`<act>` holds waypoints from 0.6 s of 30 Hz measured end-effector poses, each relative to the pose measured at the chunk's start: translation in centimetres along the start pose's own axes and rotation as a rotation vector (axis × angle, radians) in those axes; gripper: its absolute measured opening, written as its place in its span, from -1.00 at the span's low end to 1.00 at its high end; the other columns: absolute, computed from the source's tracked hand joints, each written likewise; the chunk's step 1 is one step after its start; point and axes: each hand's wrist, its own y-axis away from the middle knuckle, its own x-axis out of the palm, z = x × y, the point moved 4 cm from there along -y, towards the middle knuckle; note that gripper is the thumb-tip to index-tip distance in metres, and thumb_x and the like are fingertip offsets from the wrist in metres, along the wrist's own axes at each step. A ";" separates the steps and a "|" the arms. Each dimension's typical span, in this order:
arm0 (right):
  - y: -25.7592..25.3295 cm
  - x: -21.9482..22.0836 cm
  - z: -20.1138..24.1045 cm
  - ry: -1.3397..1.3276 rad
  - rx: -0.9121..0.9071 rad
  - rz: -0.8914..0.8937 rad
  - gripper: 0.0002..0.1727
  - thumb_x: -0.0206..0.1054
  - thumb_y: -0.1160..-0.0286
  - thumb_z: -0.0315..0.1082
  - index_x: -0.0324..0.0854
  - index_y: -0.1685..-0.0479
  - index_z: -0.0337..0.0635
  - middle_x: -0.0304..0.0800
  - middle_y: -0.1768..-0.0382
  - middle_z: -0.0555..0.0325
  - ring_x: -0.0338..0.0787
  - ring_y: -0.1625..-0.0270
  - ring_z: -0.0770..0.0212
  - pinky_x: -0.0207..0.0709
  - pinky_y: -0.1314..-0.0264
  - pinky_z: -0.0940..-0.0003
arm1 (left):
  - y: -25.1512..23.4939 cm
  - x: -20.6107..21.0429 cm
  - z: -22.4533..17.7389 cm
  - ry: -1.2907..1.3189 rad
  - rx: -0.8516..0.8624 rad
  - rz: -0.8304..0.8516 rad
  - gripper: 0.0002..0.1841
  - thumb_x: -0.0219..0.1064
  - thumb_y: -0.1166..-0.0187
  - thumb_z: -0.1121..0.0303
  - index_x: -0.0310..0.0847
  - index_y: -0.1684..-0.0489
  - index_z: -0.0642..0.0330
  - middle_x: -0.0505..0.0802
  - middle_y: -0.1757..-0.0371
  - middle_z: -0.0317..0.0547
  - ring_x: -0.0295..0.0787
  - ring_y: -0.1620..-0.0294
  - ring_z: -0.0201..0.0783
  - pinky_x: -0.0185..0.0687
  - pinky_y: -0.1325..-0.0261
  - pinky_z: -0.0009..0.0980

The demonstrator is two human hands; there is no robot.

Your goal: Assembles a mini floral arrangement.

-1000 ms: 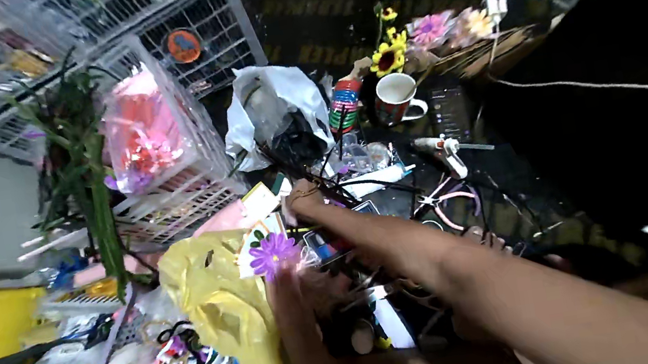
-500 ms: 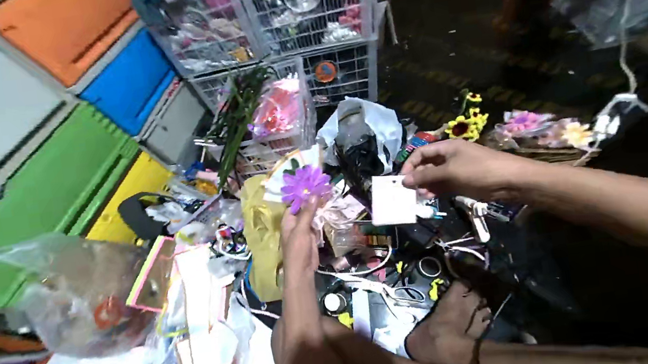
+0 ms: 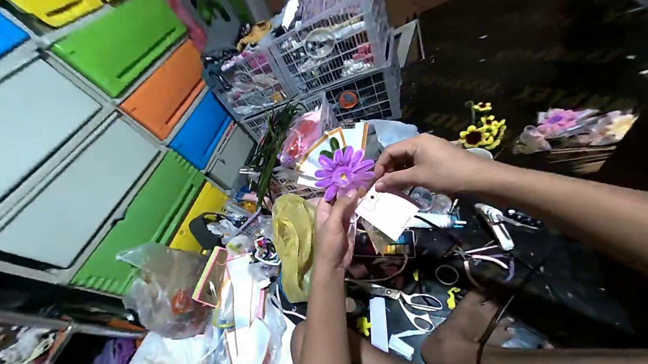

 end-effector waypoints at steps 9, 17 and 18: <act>-0.1 -0.9 0.5 -0.056 0.021 -0.082 -0.91 0.46 -0.50 -0.48 0.72 0.11 -0.24 0.81 0.37 0.14 0.78 0.34 0.31 0.70 0.16 0.32 | -0.1 1.1 -2.0 -0.138 0.120 -0.008 -0.55 0.32 -0.48 0.68 0.40 -0.36 0.37 0.83 -0.01 -0.02 0.83 0.06 -0.29 0.78 -0.13 -0.35; 0.2 -0.3 1.0 -0.138 0.036 -0.118 -0.83 0.48 -0.48 -0.47 0.69 0.03 -0.24 0.79 0.35 0.13 0.76 0.36 0.33 0.70 0.23 0.37 | 0.0 1.3 -2.2 -0.233 0.225 -0.142 -0.56 0.41 -0.39 0.72 0.46 -0.26 0.40 0.84 0.07 0.00 0.84 0.11 -0.30 0.80 -0.07 -0.37; 0.3 -0.2 1.0 -0.165 0.041 -0.120 -0.79 0.49 -0.49 -0.47 0.67 -0.04 -0.23 0.79 0.34 0.14 0.76 0.35 0.33 0.69 0.22 0.38 | -0.1 1.2 -2.2 -0.226 0.239 -0.156 -0.56 0.42 -0.37 0.73 0.46 -0.24 0.40 0.84 0.09 0.00 0.85 0.12 -0.30 0.81 -0.05 -0.37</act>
